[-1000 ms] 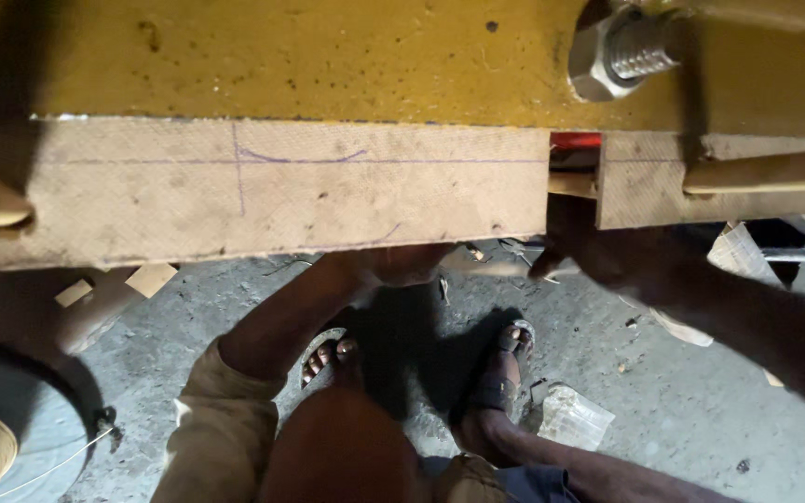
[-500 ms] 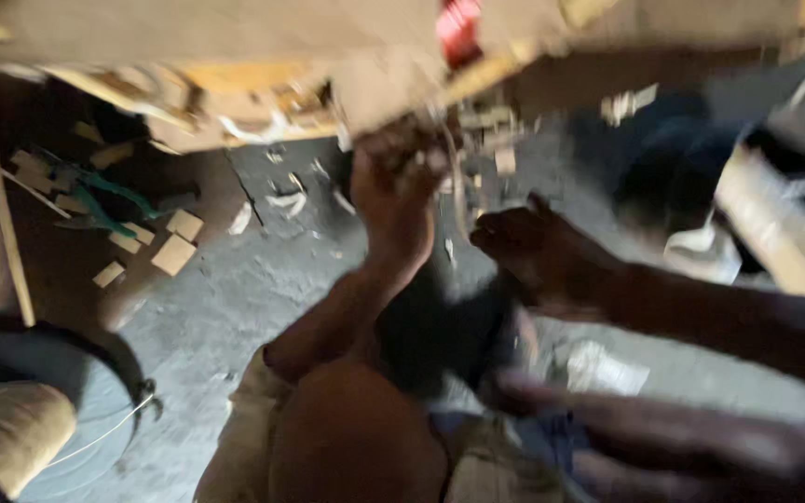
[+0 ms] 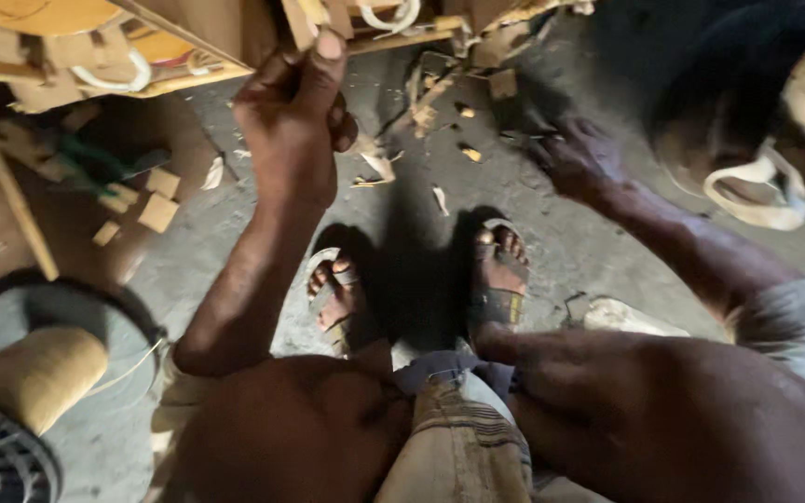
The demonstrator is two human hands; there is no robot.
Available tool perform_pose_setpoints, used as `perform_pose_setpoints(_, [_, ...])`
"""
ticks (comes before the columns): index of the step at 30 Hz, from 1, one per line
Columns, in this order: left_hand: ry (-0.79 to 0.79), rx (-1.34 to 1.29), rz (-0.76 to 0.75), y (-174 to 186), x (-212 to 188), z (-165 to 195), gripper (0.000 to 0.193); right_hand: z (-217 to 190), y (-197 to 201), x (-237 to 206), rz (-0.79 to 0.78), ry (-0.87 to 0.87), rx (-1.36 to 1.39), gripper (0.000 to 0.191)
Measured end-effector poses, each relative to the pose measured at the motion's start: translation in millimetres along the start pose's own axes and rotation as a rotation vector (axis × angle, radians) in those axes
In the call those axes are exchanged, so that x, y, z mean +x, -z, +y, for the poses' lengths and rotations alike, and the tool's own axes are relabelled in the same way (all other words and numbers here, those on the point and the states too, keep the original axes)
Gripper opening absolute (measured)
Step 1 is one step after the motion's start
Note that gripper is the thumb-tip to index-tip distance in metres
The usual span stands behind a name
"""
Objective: The person sits on the floor and threads and ties white webbing straps through white rings on a wooden frame structure, pulling the straps tight by hand. Near the end they use a small knife to trim the strap ends.
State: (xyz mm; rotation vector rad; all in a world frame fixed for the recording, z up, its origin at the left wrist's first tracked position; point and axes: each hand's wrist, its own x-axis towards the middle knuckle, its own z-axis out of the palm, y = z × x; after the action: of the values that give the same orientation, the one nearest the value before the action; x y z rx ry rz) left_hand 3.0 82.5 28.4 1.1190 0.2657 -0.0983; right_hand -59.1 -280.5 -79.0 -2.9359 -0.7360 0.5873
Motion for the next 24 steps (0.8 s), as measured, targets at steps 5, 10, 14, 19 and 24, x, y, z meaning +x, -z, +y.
perform_pose_setpoints(5, [-0.261,0.351,0.027,8.3,3.6,-13.1,0.032,9.9,-20.0,5.0,-0.094,-0.268,0.231,0.029])
perform_pose_setpoints(10, [-0.218,0.129,0.074,2.6,5.0,-24.1,0.029,-17.5,-5.4,8.4,-0.299,-0.539,0.865,0.023])
perform_pose_setpoints(14, [-0.196,-0.039,0.008,-4.1,1.0,-23.6,0.021,-42.8,39.4,21.6,-0.286,-0.294,1.226,0.016])
perform_pose_setpoints(19, [-0.026,-0.091,-0.032,3.9,-5.9,-16.6,0.019,-66.0,109.3,48.9,0.342,0.417,0.673,0.025])
perform_pose_setpoints(24, [-0.007,-0.082,-0.171,13.7,-3.4,-15.7,0.019,-81.6,146.7,71.6,0.062,0.04,0.603,0.012])
